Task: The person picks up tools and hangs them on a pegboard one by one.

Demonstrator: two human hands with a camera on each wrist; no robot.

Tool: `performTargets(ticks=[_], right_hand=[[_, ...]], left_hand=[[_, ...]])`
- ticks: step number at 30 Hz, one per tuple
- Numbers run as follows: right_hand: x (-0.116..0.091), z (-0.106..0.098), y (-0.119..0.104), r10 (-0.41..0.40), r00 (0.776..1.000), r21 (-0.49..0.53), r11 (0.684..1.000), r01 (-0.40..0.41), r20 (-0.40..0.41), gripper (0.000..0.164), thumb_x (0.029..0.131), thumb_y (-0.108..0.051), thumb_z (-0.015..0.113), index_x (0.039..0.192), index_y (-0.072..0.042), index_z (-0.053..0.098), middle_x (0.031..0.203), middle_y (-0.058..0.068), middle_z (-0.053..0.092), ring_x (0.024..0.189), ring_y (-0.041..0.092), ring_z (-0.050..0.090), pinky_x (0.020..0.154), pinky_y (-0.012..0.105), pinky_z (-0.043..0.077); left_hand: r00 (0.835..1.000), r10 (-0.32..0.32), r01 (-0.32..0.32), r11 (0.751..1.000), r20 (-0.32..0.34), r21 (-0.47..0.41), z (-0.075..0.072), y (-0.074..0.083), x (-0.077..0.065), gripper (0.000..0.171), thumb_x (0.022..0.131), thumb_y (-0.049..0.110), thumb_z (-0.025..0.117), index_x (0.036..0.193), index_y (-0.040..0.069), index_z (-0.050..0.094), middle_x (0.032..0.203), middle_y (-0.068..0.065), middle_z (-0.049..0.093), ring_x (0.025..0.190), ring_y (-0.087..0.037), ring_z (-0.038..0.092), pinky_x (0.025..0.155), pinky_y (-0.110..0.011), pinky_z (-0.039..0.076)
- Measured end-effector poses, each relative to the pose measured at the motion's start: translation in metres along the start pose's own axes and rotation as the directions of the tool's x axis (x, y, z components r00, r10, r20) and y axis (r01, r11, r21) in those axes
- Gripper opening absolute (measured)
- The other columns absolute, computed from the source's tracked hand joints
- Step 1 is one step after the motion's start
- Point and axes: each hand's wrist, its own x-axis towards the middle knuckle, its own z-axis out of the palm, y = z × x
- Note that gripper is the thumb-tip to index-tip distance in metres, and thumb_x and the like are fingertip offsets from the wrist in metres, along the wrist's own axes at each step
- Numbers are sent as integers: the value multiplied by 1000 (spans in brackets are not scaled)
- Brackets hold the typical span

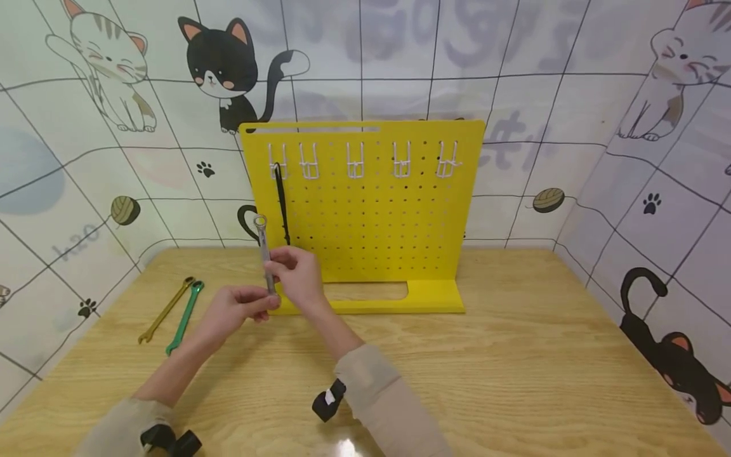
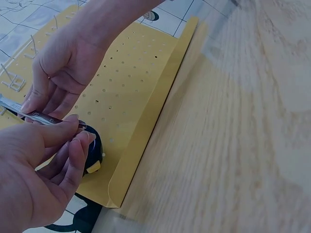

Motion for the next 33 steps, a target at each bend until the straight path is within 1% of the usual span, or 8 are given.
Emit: performTargets(ticks=[5,9,13,18,21,25,28,33], right_hand=[[1,-9,-7,-24,1000,1,1000,24,-13,15,94,-2,70,107,6,71,95,14,73,80,19,69,80,41,60],[2,-17,-13,-71,997,-22,997,71,-39,15,93,-3,72,105,6,73,92,13,73,75,18,69,75,39,61],[4,-24,-19,-108,991,-4,994,108,-78,14,92,-1,73,104,6,74,91,14,74,72,17,67,71,34,60],[4,-31,-25,-123,986,9,992,125,-114,16,91,-3,74,106,5,75,93,12,75,73,17,66,69,29,58],[5,-35,-30,-140,982,1,990,141,-131,17,91,-3,75,106,5,75,93,13,76,71,17,67,70,33,60],[8,-41,-37,-171,975,4,985,173,-141,17,91,-3,74,106,6,75,92,15,76,70,18,68,71,36,60],[11,-44,-43,-192,970,-9,981,193,-150,17,91,-4,74,105,5,75,92,14,75,70,18,68,71,39,60],[18,-49,-54,-200,967,-25,980,199,-156,17,92,-5,74,105,5,75,89,13,75,68,18,67,77,56,57]], left_hand=[[1000,6,-7,1000,-7,-8,7,7,5,26,93,23,76,102,-2,76,92,-16,74,76,-21,67,75,-34,58],[1000,9,-9,1000,-16,-17,13,15,9,25,93,23,76,103,0,76,92,-13,74,76,-21,68,77,-37,58],[1000,17,-17,1000,-20,-26,18,23,12,26,92,25,77,104,1,76,90,-9,74,76,-20,68,78,-41,58],[998,60,-61,996,-13,-70,25,31,17,25,92,20,77,102,-3,75,88,-11,74,73,-18,67,75,-36,59],[996,83,-84,992,-16,-93,29,36,20,22,91,16,77,100,-5,76,87,-14,73,70,-18,66,71,-32,59],[995,93,-95,988,-26,-122,34,43,24,21,91,16,78,99,-3,76,88,-18,72,70,-18,65,70,-32,58],[995,96,-101,985,-40,-137,37,48,27,21,91,19,78,98,-1,76,85,-12,73,70,-19,64,71,-32,58],[990,130,-138,979,-62,-152,39,56,31,24,90,23,79,98,0,77,78,-4,71,69,-21,61,70,-30,55]])
